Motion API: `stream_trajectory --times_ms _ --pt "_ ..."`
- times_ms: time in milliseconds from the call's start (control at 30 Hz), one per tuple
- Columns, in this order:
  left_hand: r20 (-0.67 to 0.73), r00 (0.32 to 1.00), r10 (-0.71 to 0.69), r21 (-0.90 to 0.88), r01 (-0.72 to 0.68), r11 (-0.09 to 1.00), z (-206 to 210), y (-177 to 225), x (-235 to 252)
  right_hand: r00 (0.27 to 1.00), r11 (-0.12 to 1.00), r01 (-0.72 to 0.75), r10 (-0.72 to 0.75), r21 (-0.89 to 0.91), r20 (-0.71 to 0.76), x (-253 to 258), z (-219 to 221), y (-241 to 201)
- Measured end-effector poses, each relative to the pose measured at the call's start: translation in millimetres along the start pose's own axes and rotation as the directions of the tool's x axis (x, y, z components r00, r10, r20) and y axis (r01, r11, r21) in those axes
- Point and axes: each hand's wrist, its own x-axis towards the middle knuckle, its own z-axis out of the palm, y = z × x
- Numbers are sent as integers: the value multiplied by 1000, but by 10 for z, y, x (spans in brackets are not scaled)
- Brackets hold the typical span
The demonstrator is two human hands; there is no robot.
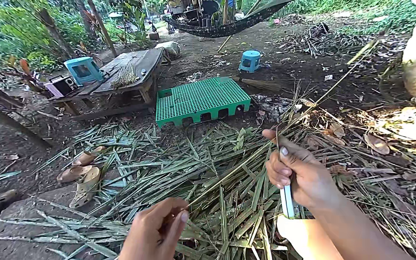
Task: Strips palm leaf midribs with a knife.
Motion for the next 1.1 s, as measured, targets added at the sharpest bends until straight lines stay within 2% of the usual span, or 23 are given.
stream_trajectory --times_ms 100,200,300,367,467,567,700,833,967,1100 --pt "-94 990 109 -5 -110 994 185 61 103 990 999 -43 42 7 138 -68 170 161" --pt "-217 963 159 29 -156 987 325 62 146 964 994 -107 102 7 244 -134 296 232" --pt "-276 941 197 93 -178 980 344 64 132 896 983 -178 180 -43 405 -202 387 250" --pt "-284 929 236 132 -206 970 345 83 130 862 976 -207 213 -65 460 -260 451 279" --pt "-292 908 301 203 -249 947 359 121 114 877 981 -192 190 -40 441 -287 466 317" --pt "-304 884 355 284 -272 920 337 131 88 927 993 -117 113 -9 356 -228 378 278" --pt "-327 873 362 335 -251 908 255 115 55 983 999 -25 18 36 182 -74 159 126" --pt "-329 885 329 342 -213 915 183 79 28 998 999 33 -36 42 52 2 24 8" --pt "-244 938 246 272 -177 946 175 77 65 995 999 43 -45 17 94 -47 82 54" --pt "-198 946 257 203 -216 955 298 156 164 964 999 -14 25 -42 265 -143 288 261"
